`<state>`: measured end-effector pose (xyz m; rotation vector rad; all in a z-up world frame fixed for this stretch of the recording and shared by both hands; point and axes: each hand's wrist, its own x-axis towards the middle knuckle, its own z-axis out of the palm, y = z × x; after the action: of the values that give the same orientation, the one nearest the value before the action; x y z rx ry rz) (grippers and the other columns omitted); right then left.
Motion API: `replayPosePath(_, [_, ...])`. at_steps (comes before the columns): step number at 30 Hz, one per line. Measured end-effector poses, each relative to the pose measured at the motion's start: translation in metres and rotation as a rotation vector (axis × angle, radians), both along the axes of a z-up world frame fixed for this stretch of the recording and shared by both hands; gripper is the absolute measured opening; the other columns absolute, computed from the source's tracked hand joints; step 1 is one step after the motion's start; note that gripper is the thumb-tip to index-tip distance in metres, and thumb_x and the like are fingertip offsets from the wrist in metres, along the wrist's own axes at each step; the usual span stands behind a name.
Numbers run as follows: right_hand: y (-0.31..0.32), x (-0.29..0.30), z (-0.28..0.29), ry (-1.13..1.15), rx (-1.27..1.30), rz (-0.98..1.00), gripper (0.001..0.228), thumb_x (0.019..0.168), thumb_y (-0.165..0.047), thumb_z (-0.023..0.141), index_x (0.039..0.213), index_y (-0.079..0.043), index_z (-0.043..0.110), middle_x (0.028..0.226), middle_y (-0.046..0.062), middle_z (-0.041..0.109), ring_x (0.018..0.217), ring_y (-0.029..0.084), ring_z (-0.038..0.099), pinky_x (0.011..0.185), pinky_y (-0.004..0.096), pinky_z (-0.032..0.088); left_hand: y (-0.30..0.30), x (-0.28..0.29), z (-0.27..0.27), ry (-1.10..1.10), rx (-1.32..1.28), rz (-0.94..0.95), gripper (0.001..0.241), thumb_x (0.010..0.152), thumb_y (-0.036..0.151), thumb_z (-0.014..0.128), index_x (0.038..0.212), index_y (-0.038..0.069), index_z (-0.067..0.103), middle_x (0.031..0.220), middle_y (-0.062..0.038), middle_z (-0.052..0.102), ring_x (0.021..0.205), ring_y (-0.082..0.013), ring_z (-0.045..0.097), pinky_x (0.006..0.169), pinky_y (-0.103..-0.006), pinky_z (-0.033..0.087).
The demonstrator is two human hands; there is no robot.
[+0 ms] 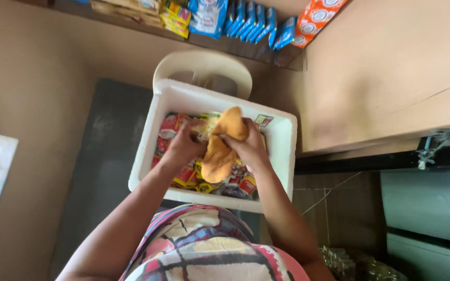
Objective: Organizing and stocking food products on grocery store shelves.
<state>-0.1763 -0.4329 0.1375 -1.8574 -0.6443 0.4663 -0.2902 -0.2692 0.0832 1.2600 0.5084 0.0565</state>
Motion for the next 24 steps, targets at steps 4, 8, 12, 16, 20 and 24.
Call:
replayPosePath(4, [0.008,-0.003,-0.002,0.413,0.348,-0.19,0.043,0.088,-0.002,0.072,0.129,-0.001,0.057,0.121,0.015,0.068,0.107,0.024,0.069,0.092,0.038,0.06,0.04,-0.017,0.035,-0.33,-0.365,0.168,0.068,0.081,0.002,0.082,0.14,0.005,0.05,0.122,-0.013,0.06,0.114,-0.0231,0.066,0.093,-0.0373,0.059])
replayPosePath(8, [0.038,-0.031,-0.008,0.695,0.634,-0.282,0.038,0.095,-0.002,0.062,0.132,-0.005,0.056,0.123,0.012,0.067,0.11,0.025,0.068,0.094,0.04,0.059,0.041,-0.028,0.045,-0.425,-0.718,0.11,0.066,0.088,0.018,0.08,0.144,-0.001,0.049,0.131,-0.013,0.064,0.122,-0.026,0.066,0.103,-0.0389,0.059])
replayPosePath(12, [0.052,-0.037,-0.019,0.512,0.551,-0.245,0.039,0.095,-0.003,0.064,0.133,-0.004,0.057,0.126,0.011,0.068,0.115,0.023,0.066,0.099,0.038,0.057,0.055,-0.034,0.084,-0.308,-0.697,0.194,0.058,0.099,0.026,0.07,0.144,-0.004,0.05,0.126,-0.019,0.065,0.115,-0.0313,0.066,0.097,-0.0449,0.056])
replayPosePath(16, [0.055,-0.034,0.015,0.338,0.275,-0.082,0.042,0.093,-0.005,0.068,0.134,-0.001,0.059,0.126,0.014,0.069,0.115,0.027,0.067,0.1,0.039,0.056,0.1,-0.044,0.074,-0.441,-0.698,0.122,0.056,0.102,0.032,0.06,0.15,0.008,0.042,0.134,-0.016,0.06,0.122,-0.0328,0.064,0.103,-0.0525,0.053])
replayPosePath(20, [0.092,-0.067,0.106,0.57,0.433,-0.259,0.051,0.091,-0.018,0.072,0.135,0.002,0.055,0.121,0.019,0.066,0.109,0.036,0.065,0.092,0.049,0.056,0.113,-0.049,0.083,-0.51,-0.714,0.019,0.063,0.103,0.044,0.051,0.16,0.029,0.029,0.154,-0.01,0.047,0.138,-0.0313,0.052,0.112,-0.0541,0.048])
replayPosePath(24, [0.149,-0.098,0.09,-0.006,0.205,-0.38,0.066,0.089,-0.027,0.075,0.141,0.004,0.049,0.132,0.027,0.058,0.121,0.043,0.056,0.101,0.054,0.049,0.111,-0.051,0.098,-0.388,-0.903,-0.042,0.067,0.099,0.057,0.04,0.16,0.031,0.028,0.158,-0.011,0.044,0.14,-0.0322,0.047,0.112,-0.0549,0.043])
